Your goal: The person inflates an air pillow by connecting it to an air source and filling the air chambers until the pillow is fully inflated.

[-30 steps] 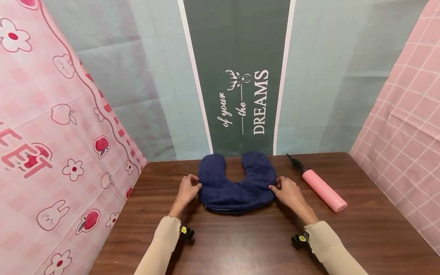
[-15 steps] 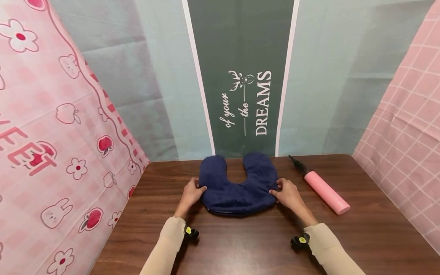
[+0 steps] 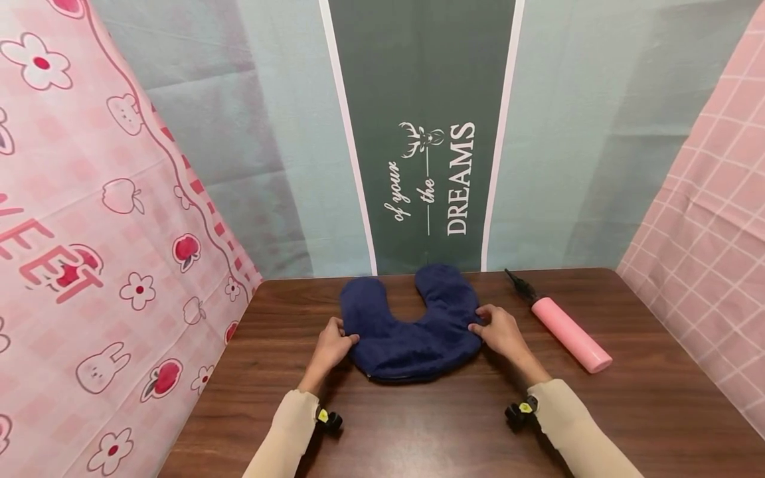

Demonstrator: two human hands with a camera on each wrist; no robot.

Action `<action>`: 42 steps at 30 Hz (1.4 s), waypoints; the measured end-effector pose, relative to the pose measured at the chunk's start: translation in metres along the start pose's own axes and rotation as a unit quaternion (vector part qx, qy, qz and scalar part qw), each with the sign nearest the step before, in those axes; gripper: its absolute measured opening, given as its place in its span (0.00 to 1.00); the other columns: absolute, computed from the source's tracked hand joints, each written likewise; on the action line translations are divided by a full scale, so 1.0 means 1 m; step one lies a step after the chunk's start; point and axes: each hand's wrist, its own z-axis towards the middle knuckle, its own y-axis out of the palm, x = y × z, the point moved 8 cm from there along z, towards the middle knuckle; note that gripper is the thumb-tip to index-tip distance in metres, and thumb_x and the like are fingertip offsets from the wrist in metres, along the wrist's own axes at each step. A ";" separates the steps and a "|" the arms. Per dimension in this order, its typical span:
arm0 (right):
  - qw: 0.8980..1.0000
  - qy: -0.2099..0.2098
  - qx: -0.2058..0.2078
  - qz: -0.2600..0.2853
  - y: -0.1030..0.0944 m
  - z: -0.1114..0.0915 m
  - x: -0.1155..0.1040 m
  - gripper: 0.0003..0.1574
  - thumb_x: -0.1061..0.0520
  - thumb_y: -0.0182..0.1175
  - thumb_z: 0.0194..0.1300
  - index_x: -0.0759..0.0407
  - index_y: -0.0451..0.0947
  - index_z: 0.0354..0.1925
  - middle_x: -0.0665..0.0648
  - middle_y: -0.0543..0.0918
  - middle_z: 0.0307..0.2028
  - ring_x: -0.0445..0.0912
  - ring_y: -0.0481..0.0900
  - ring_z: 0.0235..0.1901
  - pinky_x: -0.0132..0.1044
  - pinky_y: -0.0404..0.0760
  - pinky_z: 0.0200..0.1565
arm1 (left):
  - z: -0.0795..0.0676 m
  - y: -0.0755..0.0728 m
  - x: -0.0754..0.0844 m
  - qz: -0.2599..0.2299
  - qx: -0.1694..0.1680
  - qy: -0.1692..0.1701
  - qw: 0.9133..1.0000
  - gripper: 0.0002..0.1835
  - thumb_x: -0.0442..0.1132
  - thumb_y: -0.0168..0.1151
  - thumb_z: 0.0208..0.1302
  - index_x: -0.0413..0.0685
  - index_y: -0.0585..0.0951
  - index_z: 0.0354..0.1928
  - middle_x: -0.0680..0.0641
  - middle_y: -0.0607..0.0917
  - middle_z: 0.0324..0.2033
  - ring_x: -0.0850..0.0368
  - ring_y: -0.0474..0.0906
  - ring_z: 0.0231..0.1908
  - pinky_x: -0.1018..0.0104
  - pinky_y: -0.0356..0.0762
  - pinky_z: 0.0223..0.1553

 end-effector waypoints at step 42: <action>0.991 0.060 -0.094 0.069 0.017 -0.028 -0.003 0.42 0.46 0.64 0.77 0.78 0.64 0.69 0.55 0.86 0.23 0.44 0.82 0.16 0.38 0.82 0.25 | 0.005 0.041 0.097 0.160 -0.158 0.261 0.939 0.14 0.35 0.65 0.74 0.37 0.84 0.57 0.39 0.85 0.53 0.43 0.82 0.56 0.47 0.80 0.60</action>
